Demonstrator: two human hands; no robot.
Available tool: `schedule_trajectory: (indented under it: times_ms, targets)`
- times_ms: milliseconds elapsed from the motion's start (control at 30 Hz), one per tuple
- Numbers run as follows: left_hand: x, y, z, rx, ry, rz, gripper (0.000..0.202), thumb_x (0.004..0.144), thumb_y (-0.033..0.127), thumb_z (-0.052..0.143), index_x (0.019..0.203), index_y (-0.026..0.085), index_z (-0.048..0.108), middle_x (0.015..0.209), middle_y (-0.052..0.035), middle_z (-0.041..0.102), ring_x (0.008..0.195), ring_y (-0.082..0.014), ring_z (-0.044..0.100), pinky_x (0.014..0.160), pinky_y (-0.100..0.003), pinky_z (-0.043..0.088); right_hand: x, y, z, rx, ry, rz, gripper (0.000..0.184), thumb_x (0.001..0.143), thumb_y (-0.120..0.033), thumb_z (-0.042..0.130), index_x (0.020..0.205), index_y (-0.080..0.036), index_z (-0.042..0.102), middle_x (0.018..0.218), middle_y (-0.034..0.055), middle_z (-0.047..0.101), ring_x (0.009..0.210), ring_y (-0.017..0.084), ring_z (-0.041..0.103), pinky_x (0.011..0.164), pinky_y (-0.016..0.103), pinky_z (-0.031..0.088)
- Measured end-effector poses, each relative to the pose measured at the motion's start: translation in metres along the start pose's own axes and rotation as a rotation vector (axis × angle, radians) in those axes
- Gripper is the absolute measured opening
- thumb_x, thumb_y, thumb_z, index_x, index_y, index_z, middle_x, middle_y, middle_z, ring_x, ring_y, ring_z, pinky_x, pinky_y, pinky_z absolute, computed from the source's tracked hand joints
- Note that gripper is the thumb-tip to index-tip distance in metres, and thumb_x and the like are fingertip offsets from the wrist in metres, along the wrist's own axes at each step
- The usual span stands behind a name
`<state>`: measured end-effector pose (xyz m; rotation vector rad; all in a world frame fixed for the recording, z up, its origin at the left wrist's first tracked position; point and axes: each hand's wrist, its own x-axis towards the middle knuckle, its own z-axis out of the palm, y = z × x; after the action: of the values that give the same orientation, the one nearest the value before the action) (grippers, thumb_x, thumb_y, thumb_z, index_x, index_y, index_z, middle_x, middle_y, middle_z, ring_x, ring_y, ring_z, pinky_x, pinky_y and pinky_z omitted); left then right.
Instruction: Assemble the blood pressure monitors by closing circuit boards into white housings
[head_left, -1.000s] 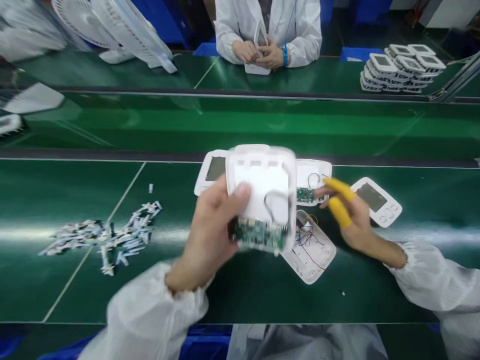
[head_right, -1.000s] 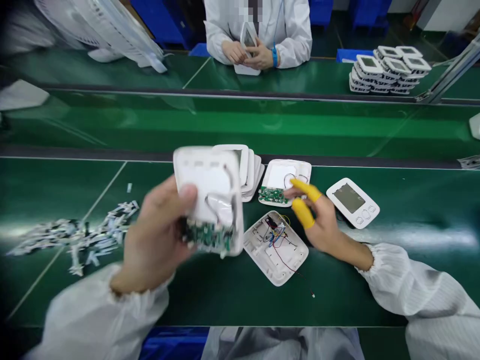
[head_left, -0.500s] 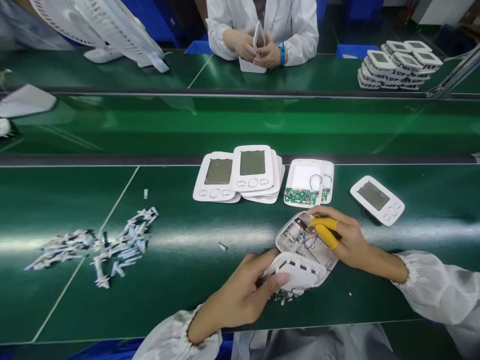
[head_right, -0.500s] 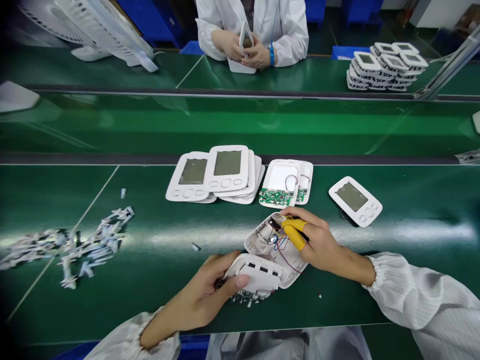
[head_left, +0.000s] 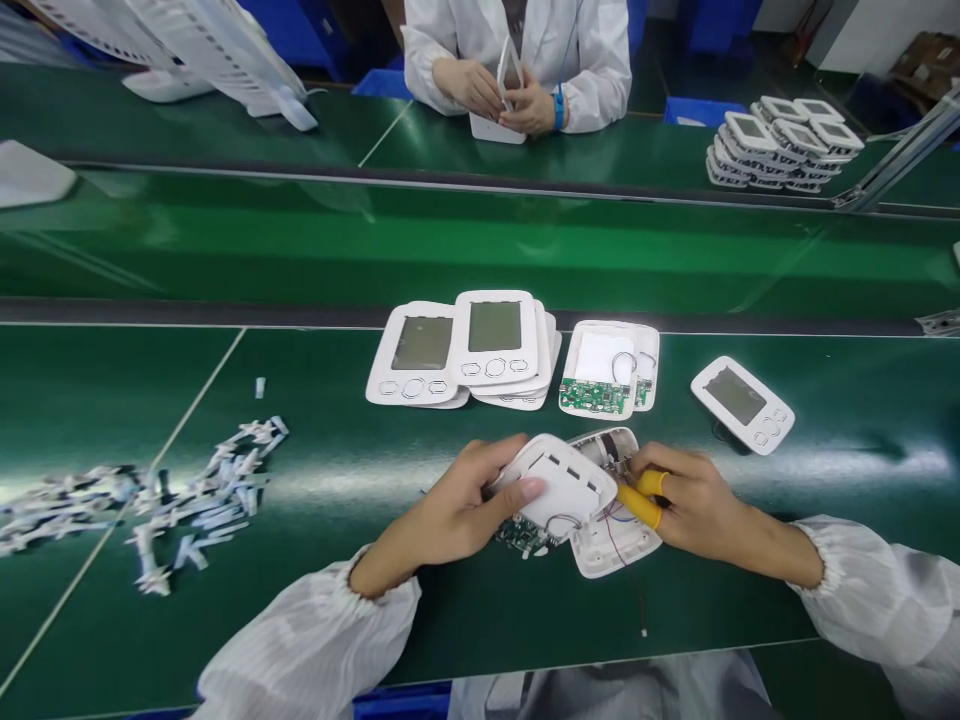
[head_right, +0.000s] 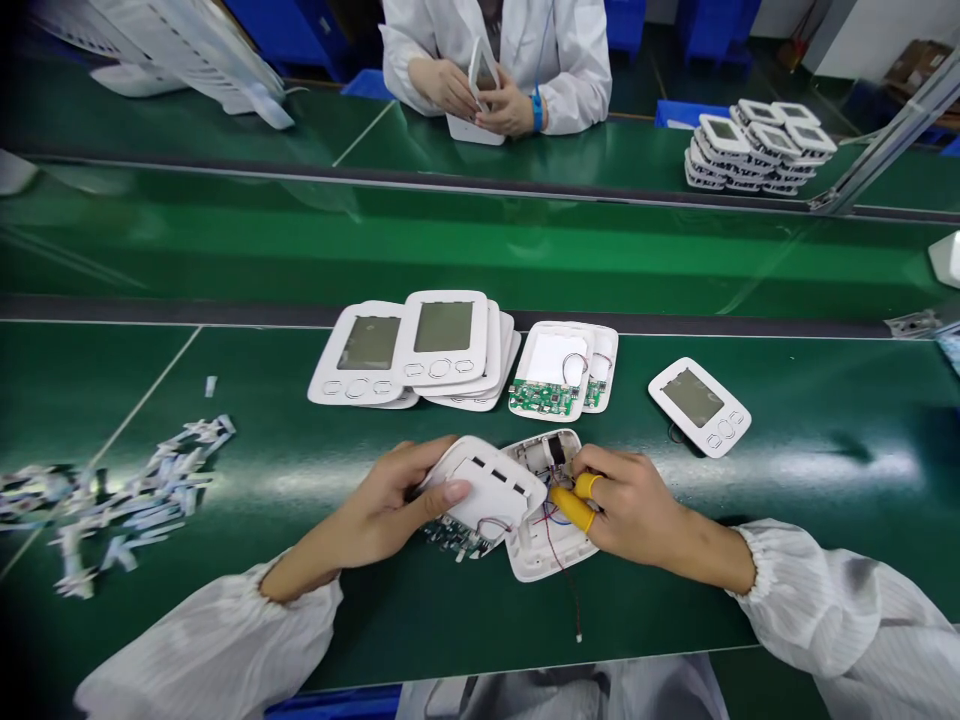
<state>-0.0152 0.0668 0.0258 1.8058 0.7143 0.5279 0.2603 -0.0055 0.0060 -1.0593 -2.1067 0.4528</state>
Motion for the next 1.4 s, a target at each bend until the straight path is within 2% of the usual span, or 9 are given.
schedule_trajectory:
  times_ms: [200,267,500,767,867,967,1100,1233,1400]
  targets:
    - [0.03,-0.009,-0.013,-0.182,-0.149,0.011,0.027,0.101,0.037,0.062,0.091,0.012,0.066,0.073,-0.0003,0.061,0.057,-0.01,0.05,0.05,-0.019,0.036,0.01,0.0,-0.012,-0.161,0.191,-0.076,0.009,0.093,-0.012,0.071,0.093,-0.017,0.064,0.099,0.0113,0.072,0.079,0.016,0.069,0.062,0.028,0.06]
    - [0.03,-0.01,-0.014,-0.26,-0.154,0.005,0.025,0.101,0.035,0.064,0.093,0.012,0.067,0.078,-0.0026,0.065,0.062,-0.0113,0.056,0.052,-0.018,0.04,0.013,-0.002,-0.014,-0.25,0.244,-0.098,0.017,0.091,-0.011,0.073,0.104,-0.017,0.064,0.109,0.0144,0.072,0.085,0.019,0.067,0.065,0.033,0.061]
    - [0.015,-0.01,-0.008,-0.635,-0.251,-0.104,0.019,0.098,0.035,0.071,0.1,0.016,0.075,0.084,-0.0038,0.076,0.07,-0.0139,0.069,0.059,-0.016,0.051,0.021,-0.006,-0.003,-0.454,0.096,-0.11,0.007,0.093,-0.01,0.07,0.098,-0.01,0.065,0.111,0.0185,0.074,0.093,0.027,0.063,0.064,0.038,0.062]
    - [0.013,-0.029,0.019,-0.874,-0.182,-0.186,0.026,0.093,0.036,0.077,0.111,0.017,0.078,0.094,-0.0086,0.081,0.072,-0.0163,0.075,0.063,-0.019,0.059,0.012,0.0,0.007,-0.469,0.064,-0.064,0.011,0.091,-0.002,0.067,0.095,-0.012,0.065,0.121,0.0181,0.071,0.097,0.028,0.061,0.061,0.036,0.059]
    - [0.014,-0.029,0.028,-0.908,-0.109,-0.191,0.026,0.091,0.034,0.08,0.109,0.016,0.078,0.089,-0.0077,0.081,0.071,-0.0168,0.075,0.064,-0.02,0.06,0.012,0.001,0.006,-0.381,0.093,-0.035,0.02,0.092,-0.002,0.066,0.109,-0.012,0.064,0.12,0.0177,0.07,0.097,0.026,0.062,0.065,0.037,0.062]
    - [0.012,-0.027,0.039,-0.914,0.075,-0.177,0.028,0.091,0.033,0.08,0.112,0.016,0.077,0.085,-0.006,0.079,0.071,-0.0163,0.075,0.066,-0.02,0.06,0.014,0.0,0.002,-0.289,0.135,-0.044,0.017,0.095,-0.005,0.066,0.109,-0.016,0.067,0.112,0.0152,0.073,0.095,0.024,0.064,0.066,0.035,0.063]
    - [0.005,-0.023,0.055,-0.867,0.349,-0.164,0.03,0.094,0.033,0.076,0.119,0.018,0.071,0.099,-0.0074,0.08,0.079,-0.019,0.076,0.069,-0.024,0.062,0.016,-0.004,-0.004,-0.121,0.175,-0.05,0.026,0.096,-0.008,0.067,0.12,-0.019,0.067,0.101,0.0103,0.078,0.091,0.022,0.072,0.07,0.035,0.066]
    - [-0.001,-0.016,0.064,-0.788,0.495,-0.148,0.031,0.095,0.035,0.075,0.121,0.02,0.066,0.106,-0.0078,0.079,0.088,-0.0229,0.077,0.07,-0.027,0.063,0.016,-0.01,-0.009,-0.022,0.261,0.012,0.041,0.094,-0.015,0.074,0.133,-0.026,0.066,0.101,0.005,0.081,0.085,0.02,0.079,0.07,0.033,0.068]
    - [0.001,-0.008,0.062,-0.747,0.621,-0.14,0.075,0.092,0.035,0.078,0.153,0.033,0.035,0.107,-0.004,0.078,0.081,-0.0218,0.078,0.06,-0.024,0.061,0.016,-0.014,-0.013,0.103,0.307,0.034,0.038,0.091,-0.017,0.078,0.126,-0.032,0.073,0.102,-0.0017,0.083,0.091,0.017,0.081,0.08,0.03,0.071]
